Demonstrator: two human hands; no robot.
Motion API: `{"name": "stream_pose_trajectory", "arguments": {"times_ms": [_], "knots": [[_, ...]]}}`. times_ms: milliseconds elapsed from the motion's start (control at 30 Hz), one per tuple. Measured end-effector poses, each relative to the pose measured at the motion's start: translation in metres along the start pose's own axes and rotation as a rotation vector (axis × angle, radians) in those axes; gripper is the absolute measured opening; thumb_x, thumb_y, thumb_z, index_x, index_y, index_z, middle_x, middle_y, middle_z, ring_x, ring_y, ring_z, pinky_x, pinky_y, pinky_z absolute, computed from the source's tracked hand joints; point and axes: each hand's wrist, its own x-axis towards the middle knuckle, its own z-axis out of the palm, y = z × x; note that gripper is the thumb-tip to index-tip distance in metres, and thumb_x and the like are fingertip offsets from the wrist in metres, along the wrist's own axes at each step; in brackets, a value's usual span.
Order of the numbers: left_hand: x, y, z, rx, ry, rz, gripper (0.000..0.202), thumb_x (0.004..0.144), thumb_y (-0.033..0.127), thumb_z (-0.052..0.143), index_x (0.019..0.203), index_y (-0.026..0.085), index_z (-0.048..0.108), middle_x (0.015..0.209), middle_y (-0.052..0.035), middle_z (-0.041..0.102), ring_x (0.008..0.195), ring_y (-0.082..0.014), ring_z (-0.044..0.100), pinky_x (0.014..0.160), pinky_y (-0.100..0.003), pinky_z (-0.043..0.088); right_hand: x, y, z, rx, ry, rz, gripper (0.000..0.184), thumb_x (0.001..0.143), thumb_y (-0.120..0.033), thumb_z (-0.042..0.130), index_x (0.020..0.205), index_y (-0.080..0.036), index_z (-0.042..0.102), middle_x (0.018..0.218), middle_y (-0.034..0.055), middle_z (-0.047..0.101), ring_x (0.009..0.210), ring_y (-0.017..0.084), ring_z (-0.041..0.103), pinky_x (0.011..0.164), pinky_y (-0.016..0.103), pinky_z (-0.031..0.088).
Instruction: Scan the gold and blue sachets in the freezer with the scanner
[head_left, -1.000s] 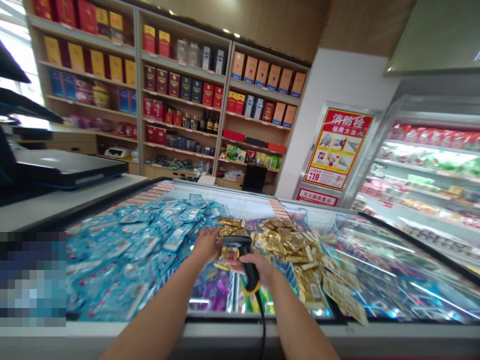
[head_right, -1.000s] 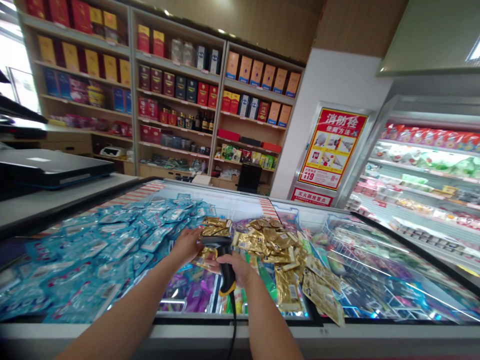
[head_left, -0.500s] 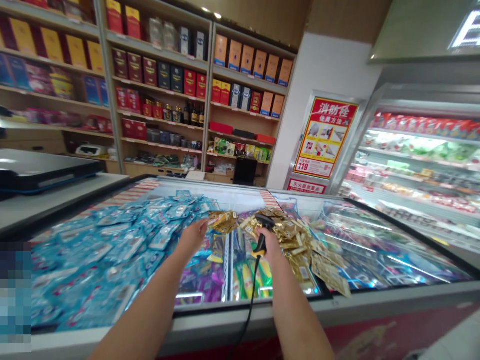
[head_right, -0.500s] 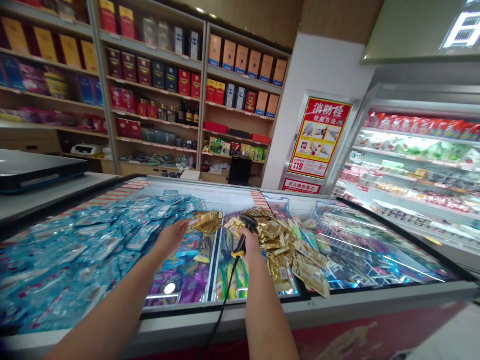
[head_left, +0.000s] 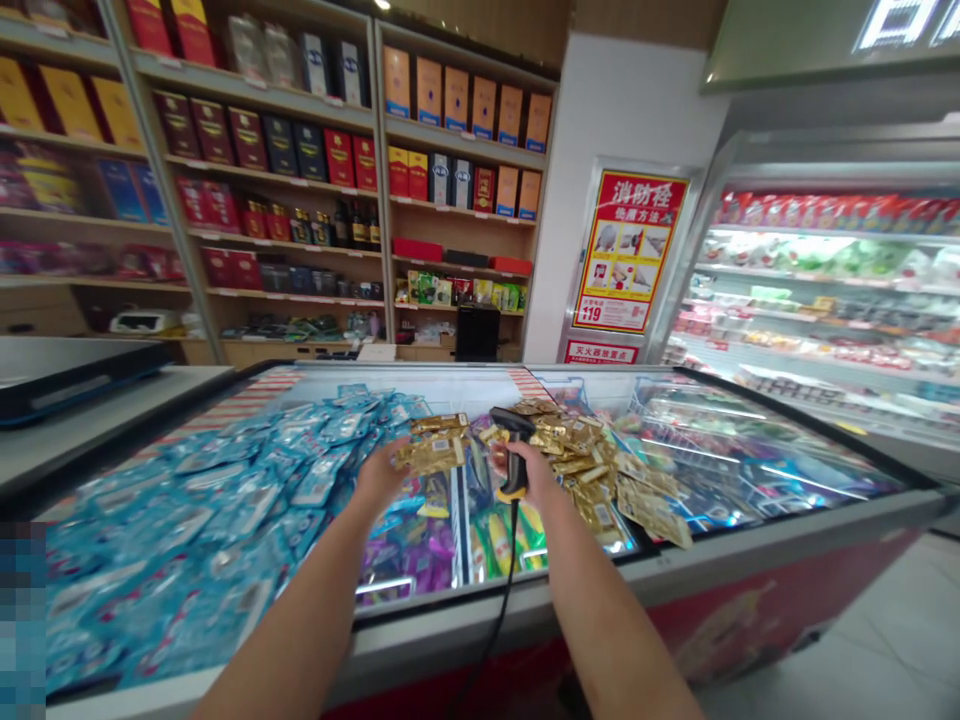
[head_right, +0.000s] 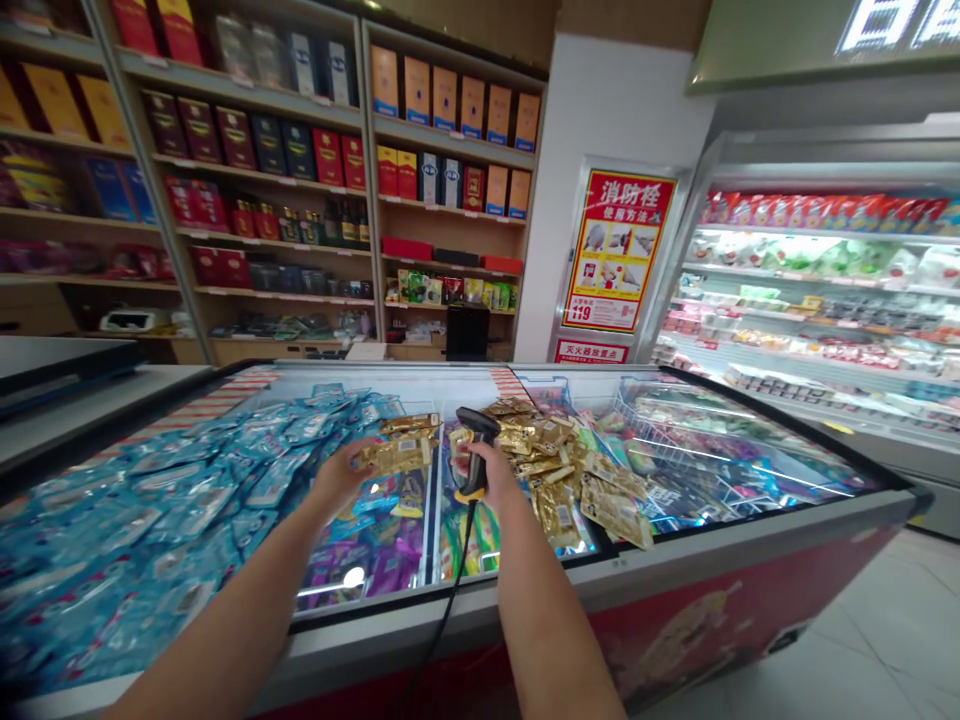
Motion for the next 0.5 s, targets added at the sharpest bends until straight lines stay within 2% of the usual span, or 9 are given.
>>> {"name": "stream_pose_trajectory", "arguments": {"times_ms": [100, 200, 300, 500], "knots": [[-0.001, 0.003, -0.001, 0.059, -0.035, 0.024, 0.053, 0.070, 0.013, 0.059, 0.123, 0.019, 0.056, 0.107, -0.0063, 0.066, 0.087, -0.0189, 0.063, 0.071, -0.025, 0.048, -0.008, 0.003, 0.004, -0.143, -0.136, 0.097, 0.023, 0.062, -0.030, 0.067, 0.077, -0.013, 0.065, 0.076, 0.0051, 0.069, 0.063, 0.015, 0.064, 0.062, 0.026, 0.048], [0.000, 0.003, 0.000, 0.130, -0.001, 0.072, 0.055, 0.072, 0.011, 0.056, 0.127, 0.016, 0.052, 0.116, -0.0095, 0.061, 0.097, -0.0201, 0.060, 0.080, -0.027, 0.047, -0.013, 0.005, 0.007, -0.244, -0.225, 0.140, 0.023, 0.061, -0.030, 0.069, 0.075, -0.012, 0.065, 0.070, 0.0048, 0.068, 0.063, 0.015, 0.064, 0.069, 0.030, 0.049], [0.002, 0.001, 0.001, 0.203, 0.019, 0.135, 0.052, 0.073, 0.010, 0.056, 0.124, 0.016, 0.054, 0.116, -0.0095, 0.060, 0.106, -0.0210, 0.056, 0.091, -0.030, 0.042, -0.015, 0.006, 0.009, -0.283, -0.270, 0.132, 0.022, 0.060, -0.031, 0.070, 0.070, -0.012, 0.065, 0.067, 0.0053, 0.067, 0.064, 0.016, 0.064, 0.075, 0.032, 0.049], [0.003, 0.000, 0.002, 0.235, 0.015, 0.139, 0.050, 0.073, 0.007, 0.054, 0.122, 0.017, 0.055, 0.115, -0.0087, 0.059, 0.107, -0.0191, 0.056, 0.096, -0.029, 0.040, -0.016, 0.006, 0.007, -0.332, -0.311, 0.113, 0.021, 0.061, -0.032, 0.070, 0.066, -0.012, 0.064, 0.065, 0.0058, 0.066, 0.064, 0.018, 0.064, 0.077, 0.035, 0.048]]}}
